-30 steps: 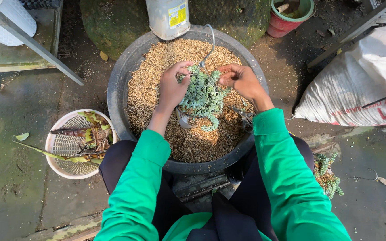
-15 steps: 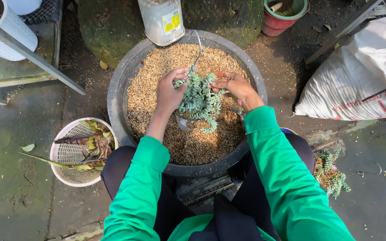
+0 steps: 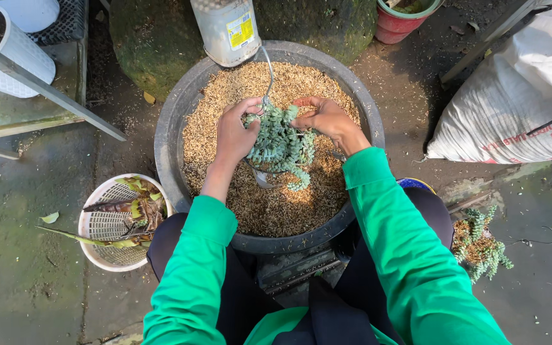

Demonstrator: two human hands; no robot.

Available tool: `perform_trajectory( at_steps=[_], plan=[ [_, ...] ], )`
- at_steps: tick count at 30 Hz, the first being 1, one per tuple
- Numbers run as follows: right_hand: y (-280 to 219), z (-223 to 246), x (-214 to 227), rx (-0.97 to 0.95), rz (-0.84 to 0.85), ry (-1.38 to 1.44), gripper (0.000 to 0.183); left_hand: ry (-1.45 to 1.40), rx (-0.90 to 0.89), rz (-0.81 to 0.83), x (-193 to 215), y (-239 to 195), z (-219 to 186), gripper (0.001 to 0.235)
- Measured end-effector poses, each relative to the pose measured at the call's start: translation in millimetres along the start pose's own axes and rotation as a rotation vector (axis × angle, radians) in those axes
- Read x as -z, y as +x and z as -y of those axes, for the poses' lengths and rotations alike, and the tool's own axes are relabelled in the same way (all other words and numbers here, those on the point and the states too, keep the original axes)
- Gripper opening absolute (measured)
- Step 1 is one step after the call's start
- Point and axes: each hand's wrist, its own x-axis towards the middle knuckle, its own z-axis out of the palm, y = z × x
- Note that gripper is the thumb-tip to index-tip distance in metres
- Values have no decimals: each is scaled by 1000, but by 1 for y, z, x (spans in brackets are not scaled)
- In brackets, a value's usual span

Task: The person places succulent cuttings into a large pot filled with soil and rice hulls, using their hands to position the plants and secure them in the substrate.

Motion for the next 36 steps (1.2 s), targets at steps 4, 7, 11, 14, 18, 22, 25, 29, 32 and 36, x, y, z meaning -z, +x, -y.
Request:
perform_trajectory(
  at_steps=[4, 7, 11, 14, 18, 22, 25, 29, 32, 36],
  plan=[
    [3, 7, 2, -25, 10, -23, 55, 54, 30, 58, -2, 1, 3, 46],
    [2, 3, 0, 0, 2, 25, 56, 36, 46, 46, 0, 1, 1, 46],
    [-2, 0, -3, 31, -19, 98, 54, -27, 61, 26, 2, 0, -9, 44],
    [-13, 10, -8, 75, -41, 85, 52, -46, 33, 33, -1, 2, -4, 48],
    [-17, 15, -11, 102, -51, 52, 50, -13, -13, 26, -3, 7, 0, 49],
    [-15, 10, -10, 80, -81, 11, 44, -54, 4, 40, -3, 7, -3, 45],
    [-9, 4, -9, 114, -113, 5, 44, -57, -4, 39, -6, 6, -1, 42],
    [-14, 7, -14, 162, -162, 35, 50, 53, -131, 32, -14, 10, 10, 21],
    [-23, 13, -19, 210, -183, 71, 48, 68, -136, 63, -3, 10, 3, 25],
    [-36, 23, -25, 210, -160, 64, 45, 24, -146, 23, 3, 5, 3, 23]
  ],
)
